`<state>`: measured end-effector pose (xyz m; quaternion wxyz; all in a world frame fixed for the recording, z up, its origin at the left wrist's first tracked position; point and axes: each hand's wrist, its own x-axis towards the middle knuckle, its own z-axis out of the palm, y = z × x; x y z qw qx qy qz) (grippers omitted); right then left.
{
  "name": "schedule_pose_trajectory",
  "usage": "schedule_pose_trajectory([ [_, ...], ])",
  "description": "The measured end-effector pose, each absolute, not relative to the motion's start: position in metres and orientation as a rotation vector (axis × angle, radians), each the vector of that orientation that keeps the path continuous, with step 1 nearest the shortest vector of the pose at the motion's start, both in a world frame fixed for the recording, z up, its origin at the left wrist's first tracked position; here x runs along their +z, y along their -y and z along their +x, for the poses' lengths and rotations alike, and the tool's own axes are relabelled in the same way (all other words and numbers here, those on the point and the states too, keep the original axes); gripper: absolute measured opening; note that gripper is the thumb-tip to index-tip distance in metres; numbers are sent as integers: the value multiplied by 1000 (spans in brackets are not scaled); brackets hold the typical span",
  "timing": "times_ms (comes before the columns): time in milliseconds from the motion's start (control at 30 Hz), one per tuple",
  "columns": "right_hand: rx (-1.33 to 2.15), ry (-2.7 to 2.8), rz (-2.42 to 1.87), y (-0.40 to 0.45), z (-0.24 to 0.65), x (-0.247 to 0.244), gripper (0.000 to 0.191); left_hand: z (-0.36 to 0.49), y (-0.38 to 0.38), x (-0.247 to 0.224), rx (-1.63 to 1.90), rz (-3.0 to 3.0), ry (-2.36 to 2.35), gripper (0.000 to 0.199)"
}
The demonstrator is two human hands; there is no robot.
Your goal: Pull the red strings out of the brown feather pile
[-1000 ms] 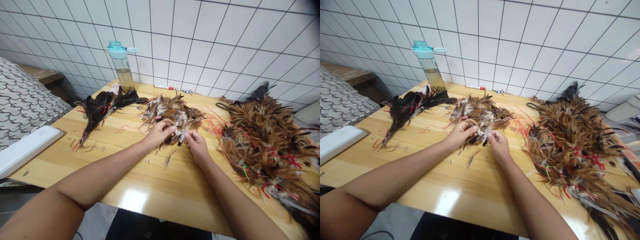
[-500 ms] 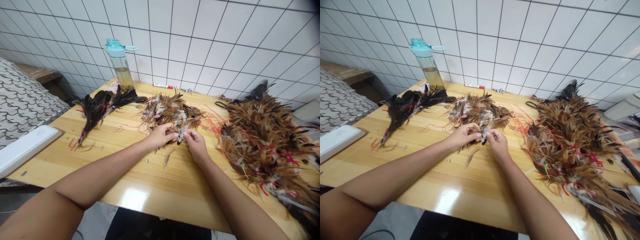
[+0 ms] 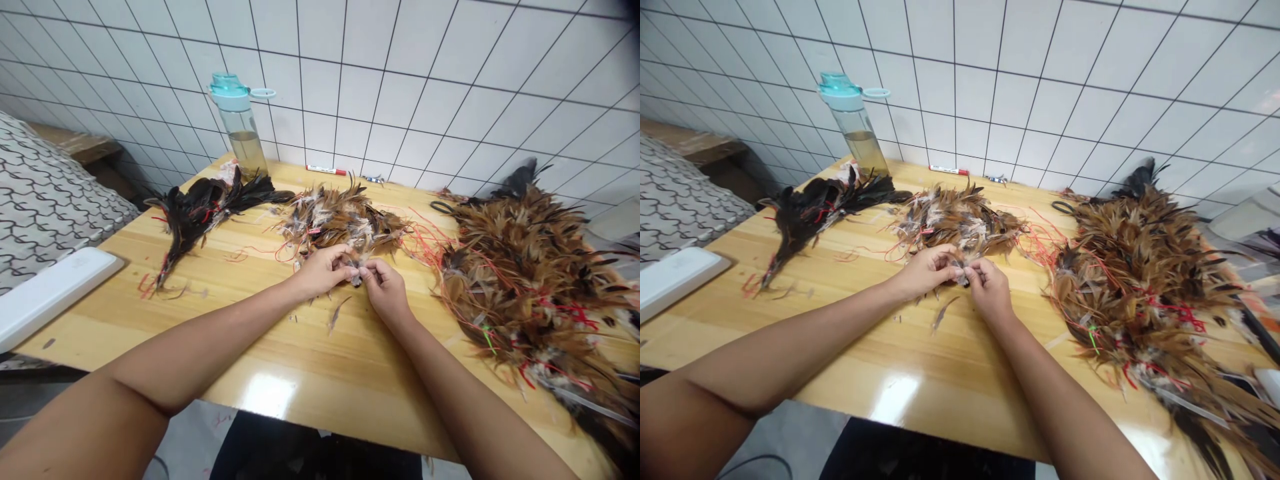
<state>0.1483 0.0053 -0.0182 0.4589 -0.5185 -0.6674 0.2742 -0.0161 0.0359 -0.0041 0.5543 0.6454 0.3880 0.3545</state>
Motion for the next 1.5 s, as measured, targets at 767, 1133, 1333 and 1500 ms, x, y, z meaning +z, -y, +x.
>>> schedule_pose_trajectory([
  [767,950,1677,-1183,-9,149,-23,20,-15,-33,5,1008,1243,-875,33],
  [1133,1103,1631,-1092,-9,151,-18,32,-15,-33,4,846,1193,-762,42],
  [1333,1210,1583,-1074,-8,150,-16,31,-14,-35,4,914,1096,-743,40],
  [1500,1133,1599,-1174,-6,151,-13,31,-18,-42,2,934,870,-729,38],
])
